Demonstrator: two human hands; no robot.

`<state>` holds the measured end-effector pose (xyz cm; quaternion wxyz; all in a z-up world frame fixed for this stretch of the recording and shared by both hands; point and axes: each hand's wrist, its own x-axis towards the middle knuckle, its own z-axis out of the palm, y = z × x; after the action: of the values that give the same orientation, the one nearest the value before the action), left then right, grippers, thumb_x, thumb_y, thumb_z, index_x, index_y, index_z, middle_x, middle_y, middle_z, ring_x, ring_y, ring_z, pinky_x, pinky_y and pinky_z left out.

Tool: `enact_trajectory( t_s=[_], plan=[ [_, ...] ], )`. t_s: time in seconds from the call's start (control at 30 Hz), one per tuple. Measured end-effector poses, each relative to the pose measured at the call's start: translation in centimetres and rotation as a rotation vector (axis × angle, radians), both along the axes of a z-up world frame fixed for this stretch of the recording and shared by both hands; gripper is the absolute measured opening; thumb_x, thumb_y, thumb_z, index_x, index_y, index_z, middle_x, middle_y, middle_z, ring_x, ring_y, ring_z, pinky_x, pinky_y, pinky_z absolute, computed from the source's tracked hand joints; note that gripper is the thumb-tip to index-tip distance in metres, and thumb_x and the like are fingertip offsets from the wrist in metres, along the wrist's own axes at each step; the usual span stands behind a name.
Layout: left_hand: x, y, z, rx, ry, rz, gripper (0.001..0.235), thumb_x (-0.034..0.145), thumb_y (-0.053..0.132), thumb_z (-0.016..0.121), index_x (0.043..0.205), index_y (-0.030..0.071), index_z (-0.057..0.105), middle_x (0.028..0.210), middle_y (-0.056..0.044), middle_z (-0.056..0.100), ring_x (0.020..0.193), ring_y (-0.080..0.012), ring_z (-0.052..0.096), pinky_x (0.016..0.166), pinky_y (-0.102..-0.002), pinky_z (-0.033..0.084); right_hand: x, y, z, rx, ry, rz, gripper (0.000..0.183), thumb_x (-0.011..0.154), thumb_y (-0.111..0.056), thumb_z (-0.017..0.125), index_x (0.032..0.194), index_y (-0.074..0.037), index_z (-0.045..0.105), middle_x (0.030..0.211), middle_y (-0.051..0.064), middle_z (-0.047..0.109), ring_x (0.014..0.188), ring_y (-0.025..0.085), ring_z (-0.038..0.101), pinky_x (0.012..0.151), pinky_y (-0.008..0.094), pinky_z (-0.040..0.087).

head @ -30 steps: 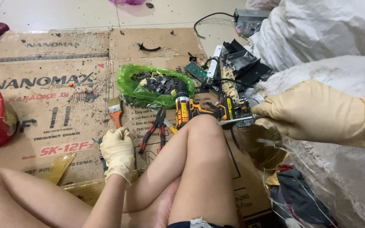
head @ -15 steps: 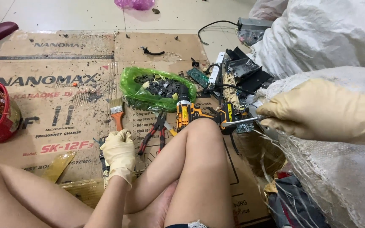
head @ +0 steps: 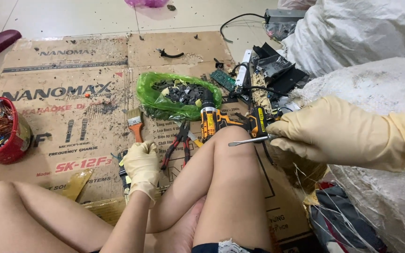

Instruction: The person sits on the floor and uses a screwdriver to remove screws from a small electronic component. They then use pliers to pull apart the casing and remove internal parts.

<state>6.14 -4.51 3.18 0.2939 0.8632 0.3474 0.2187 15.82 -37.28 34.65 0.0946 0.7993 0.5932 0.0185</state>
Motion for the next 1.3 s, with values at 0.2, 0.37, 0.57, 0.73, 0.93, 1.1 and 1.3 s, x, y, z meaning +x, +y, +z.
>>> enact_trajectory(
  t_s=[0.2, 0.37, 0.57, 0.73, 0.93, 1.1, 1.3],
  plan=[
    [-0.1, 0.5, -1.0, -0.066, 0.048, 0.001, 0.015, 0.086, 0.024, 0.072, 0.099, 0.019, 0.08, 0.094, -0.003, 0.073, 0.075, -0.0244, 0.067, 0.073, -0.037, 0.052, -0.3, 0.4, -0.6, 0.056, -0.006, -0.003, 0.017, 0.086, -0.035, 0.067, 0.095, -0.021, 0.068, 0.066, -0.001, 0.071, 0.044, 0.025, 0.066, 0.043, 0.037, 0.055],
    [0.3, 1.0, -1.4, -0.038, 0.043, 0.052, 0.017, 0.092, 0.03, 0.067, 0.097, 0.015, 0.075, 0.091, -0.009, 0.075, 0.071, -0.0331, 0.068, 0.07, -0.044, 0.052, 0.2, 0.6, -1.8, 0.016, -0.072, 0.051, 0.034, 0.084, -0.034, 0.063, 0.114, -0.016, 0.066, 0.077, 0.004, 0.072, 0.049, 0.029, 0.068, 0.045, 0.039, 0.057],
    [0.5, 1.8, -0.7, -0.078, 0.094, 0.092, 0.021, 0.104, 0.032, 0.049, 0.107, 0.012, 0.056, 0.08, -0.019, 0.07, 0.07, -0.0453, 0.068, 0.067, -0.053, 0.052, 0.2, 2.5, -3.1, 0.042, -0.048, -0.012, 0.031, 0.085, -0.038, 0.063, 0.11, -0.019, 0.068, 0.074, 0.004, 0.073, 0.05, 0.031, 0.068, 0.046, 0.041, 0.055],
    [-0.4, 3.7, -1.0, -0.03, 0.146, -0.032, 0.041, 0.1, 0.044, 0.047, 0.107, 0.014, 0.074, 0.097, -0.013, 0.076, 0.082, -0.0403, 0.069, 0.074, -0.048, 0.053, -0.5, 5.2, -4.0, 0.14, -0.062, 0.04, 0.015, 0.089, -0.034, 0.062, 0.095, -0.02, 0.066, 0.068, 0.003, 0.066, 0.046, 0.031, 0.062, 0.044, 0.043, 0.051],
    [-1.2, 4.1, 4.9, -0.082, 0.194, -0.358, 0.054, 0.09, 0.035, 0.064, 0.143, 0.024, 0.057, 0.107, -0.002, 0.072, 0.089, -0.0224, 0.07, 0.082, -0.035, 0.055, -0.6, 8.7, -5.7, 0.09, 0.001, 0.104, 0.032, 0.09, -0.034, 0.057, 0.112, -0.014, 0.069, 0.083, 0.005, 0.074, 0.054, 0.031, 0.069, 0.048, 0.039, 0.058],
    [-3.1, 5.6, 1.5, 0.121, 0.047, -0.25, 0.063, 0.094, 0.035, 0.06, 0.148, 0.009, 0.045, 0.111, -0.017, 0.063, 0.092, -0.0378, 0.064, 0.08, -0.045, 0.052, -0.5, 12.5, -8.7, 0.108, 0.128, 0.019, 0.025, 0.086, -0.034, 0.062, 0.102, -0.018, 0.072, 0.083, 0.004, 0.076, 0.062, 0.034, 0.07, 0.056, 0.042, 0.058],
    [-6.3, 5.7, -5.8, 0.163, 0.196, 0.219, 0.059, 0.085, 0.049, 0.068, 0.127, 0.007, 0.061, 0.106, -0.015, 0.067, 0.096, -0.037, 0.07, 0.086, -0.047, 0.057, 0.0, 18.5, -16.0, 0.007, 0.208, -0.411, 0.033, 0.085, -0.048, 0.064, 0.111, -0.03, 0.074, 0.096, 0.005, 0.078, 0.103, 0.032, 0.072, 0.086, 0.051, 0.058]
  ],
)
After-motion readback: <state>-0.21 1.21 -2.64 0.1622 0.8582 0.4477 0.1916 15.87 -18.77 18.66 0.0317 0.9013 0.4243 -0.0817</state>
